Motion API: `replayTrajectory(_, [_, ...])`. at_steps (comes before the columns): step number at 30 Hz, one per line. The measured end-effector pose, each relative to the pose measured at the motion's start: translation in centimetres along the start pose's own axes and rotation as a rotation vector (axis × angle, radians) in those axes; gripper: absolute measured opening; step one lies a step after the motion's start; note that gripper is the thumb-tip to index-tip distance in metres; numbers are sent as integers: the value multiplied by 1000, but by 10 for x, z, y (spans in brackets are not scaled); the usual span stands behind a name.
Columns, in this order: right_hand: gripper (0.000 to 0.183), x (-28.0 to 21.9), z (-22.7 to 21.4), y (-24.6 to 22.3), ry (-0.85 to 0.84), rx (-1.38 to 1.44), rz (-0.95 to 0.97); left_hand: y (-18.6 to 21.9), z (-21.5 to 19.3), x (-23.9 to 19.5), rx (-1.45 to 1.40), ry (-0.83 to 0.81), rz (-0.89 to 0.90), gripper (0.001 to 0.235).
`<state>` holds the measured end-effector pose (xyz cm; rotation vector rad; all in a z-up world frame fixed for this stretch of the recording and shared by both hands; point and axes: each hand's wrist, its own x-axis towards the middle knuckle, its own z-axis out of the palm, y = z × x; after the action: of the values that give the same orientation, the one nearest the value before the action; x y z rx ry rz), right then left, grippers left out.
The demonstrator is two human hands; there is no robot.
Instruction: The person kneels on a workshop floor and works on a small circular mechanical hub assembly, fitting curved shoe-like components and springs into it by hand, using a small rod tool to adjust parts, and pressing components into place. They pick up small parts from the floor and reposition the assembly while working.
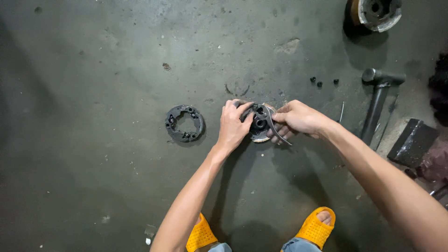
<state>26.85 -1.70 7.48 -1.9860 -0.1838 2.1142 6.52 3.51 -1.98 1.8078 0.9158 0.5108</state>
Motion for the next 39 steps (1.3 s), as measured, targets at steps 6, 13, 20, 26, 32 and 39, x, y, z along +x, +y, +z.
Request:
replayTrajectory(6, [39,-2,5,-21,18,-74,60,2,-4,0,-21,-8,2,31])
replayTrajectory(13, [35,-2,10,-41,56,-168,107,4,-7,0,-34,7,32,31])
replayTrajectory(20, [31,-4,19,-63,77,-304,113,4,-7,1,-37,27,59,30])
replayTrajectory(26, [31,0,17,-57,106,-315,119,2,-5,0,-31,36,72,30])
replayTrajectory(32, [32,-6,21,-60,117,-308,133,2,-6,0,-21,34,86,30])
replayTrajectory(39, [30,8,13,-51,132,-368,118,1,-6,0,-2,36,108,29])
